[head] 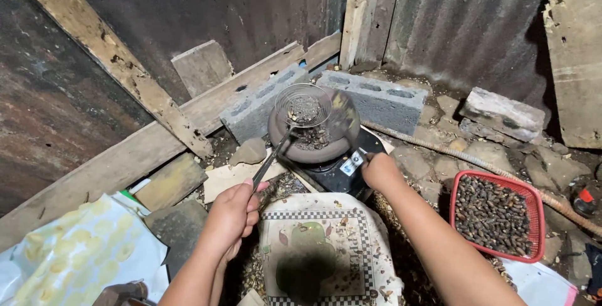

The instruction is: Crack nuts with a stone, flatten them with a mallet, and stir them in a roasting pan

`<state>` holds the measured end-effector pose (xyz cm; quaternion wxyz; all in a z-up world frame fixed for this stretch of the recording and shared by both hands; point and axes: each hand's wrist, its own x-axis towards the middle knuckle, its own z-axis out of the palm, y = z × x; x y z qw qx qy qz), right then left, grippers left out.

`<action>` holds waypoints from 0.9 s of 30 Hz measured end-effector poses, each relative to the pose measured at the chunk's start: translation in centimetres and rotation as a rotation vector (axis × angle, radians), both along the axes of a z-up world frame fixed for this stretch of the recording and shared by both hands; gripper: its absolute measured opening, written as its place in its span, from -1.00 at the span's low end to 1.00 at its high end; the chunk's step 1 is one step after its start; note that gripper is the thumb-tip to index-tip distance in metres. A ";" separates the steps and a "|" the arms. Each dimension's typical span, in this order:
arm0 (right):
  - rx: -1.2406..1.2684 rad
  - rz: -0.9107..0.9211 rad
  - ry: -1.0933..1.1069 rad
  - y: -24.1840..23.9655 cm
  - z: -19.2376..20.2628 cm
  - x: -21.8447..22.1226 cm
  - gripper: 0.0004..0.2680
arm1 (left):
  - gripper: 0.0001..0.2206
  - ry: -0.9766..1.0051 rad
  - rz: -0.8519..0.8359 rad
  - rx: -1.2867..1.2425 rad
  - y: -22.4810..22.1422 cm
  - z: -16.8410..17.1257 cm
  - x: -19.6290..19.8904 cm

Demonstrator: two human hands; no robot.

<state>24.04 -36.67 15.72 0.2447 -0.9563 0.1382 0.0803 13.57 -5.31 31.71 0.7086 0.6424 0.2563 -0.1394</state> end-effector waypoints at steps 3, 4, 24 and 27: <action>0.208 0.032 0.068 -0.4 -2.4 1.6 -0.79 | -0.64 -0.019 0.001 -0.026 0.1 0.5 0.1; 0.497 -0.071 0.115 -0.2 -1.4 1.0 -0.79 | -0.63 -0.014 -0.003 -0.019 0.1 0.6 0.0; 0.089 0.109 -0.170 2.9 -1.6 -1.8 -0.73 | -0.60 -0.004 -0.009 0.028 1.4 2.6 -0.2; -0.121 0.149 -0.159 2.9 -1.0 -1.4 -0.65 | -0.59 -0.006 -0.007 0.021 1.4 1.6 0.1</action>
